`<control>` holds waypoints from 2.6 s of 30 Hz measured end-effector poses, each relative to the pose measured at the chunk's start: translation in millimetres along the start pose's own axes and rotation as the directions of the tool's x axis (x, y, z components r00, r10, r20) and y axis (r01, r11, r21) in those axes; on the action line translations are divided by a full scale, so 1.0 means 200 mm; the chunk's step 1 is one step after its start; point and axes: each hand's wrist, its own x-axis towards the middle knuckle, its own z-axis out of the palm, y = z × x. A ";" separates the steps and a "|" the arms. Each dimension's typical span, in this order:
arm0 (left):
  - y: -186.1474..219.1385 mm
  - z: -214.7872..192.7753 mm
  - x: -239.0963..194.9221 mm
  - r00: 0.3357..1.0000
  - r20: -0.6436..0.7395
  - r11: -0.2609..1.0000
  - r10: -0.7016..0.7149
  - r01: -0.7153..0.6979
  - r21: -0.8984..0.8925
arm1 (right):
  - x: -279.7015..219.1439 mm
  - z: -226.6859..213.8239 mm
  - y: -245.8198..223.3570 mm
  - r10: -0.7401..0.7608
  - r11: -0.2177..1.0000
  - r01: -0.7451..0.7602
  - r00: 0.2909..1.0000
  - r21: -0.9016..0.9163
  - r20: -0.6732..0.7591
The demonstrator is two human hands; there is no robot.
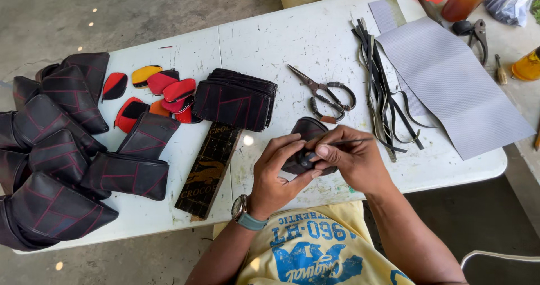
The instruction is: The person assembles small black pouches with red stitching by inserting red fabric pieces into the openings, folding the edges, and trimming excess material with scissors. The person handles multiple pouches one at a time, turning them over and adjusting the seams before placing them on the table.
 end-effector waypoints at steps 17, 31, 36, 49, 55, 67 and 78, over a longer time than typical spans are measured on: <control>-0.02 -0.02 -0.15 0.999 -0.013 0.999 0.041 -0.041 -0.034 | -0.23 -0.01 -0.26 -0.329 0.835 0.298 0.944 -0.462 0.016; -0.04 -0.02 -0.21 0.992 -0.047 0.993 0.118 -0.119 -0.015 | -0.08 -0.14 0.00 -0.142 0.973 0.130 0.989 -0.191 -0.049; -0.03 -0.03 -0.22 0.995 -0.032 0.995 0.092 -0.093 -0.026 | -0.05 -0.17 0.08 -0.036 0.998 0.034 0.998 -0.046 -0.045; -0.02 -0.03 -0.21 0.995 -0.022 0.995 0.101 -0.101 -0.003 | -0.04 -0.18 0.12 0.062 0.987 -0.060 0.998 0.152 -0.009; -0.02 -0.03 -0.22 0.995 -0.012 0.995 0.100 -0.100 -0.012 | -0.04 -0.19 0.13 0.060 0.988 -0.059 0.998 0.143 -0.003; -0.01 -0.04 -0.21 0.995 -0.007 0.994 0.104 -0.104 -0.025 | 0.00 -0.19 0.03 0.131 0.949 -0.207 0.944 0.236 0.302; 0.00 -0.09 -0.24 0.993 0.015 0.989 0.119 -0.117 -0.089 | -0.03 0.08 -0.13 0.197 0.980 -0.171 0.909 -0.104 0.366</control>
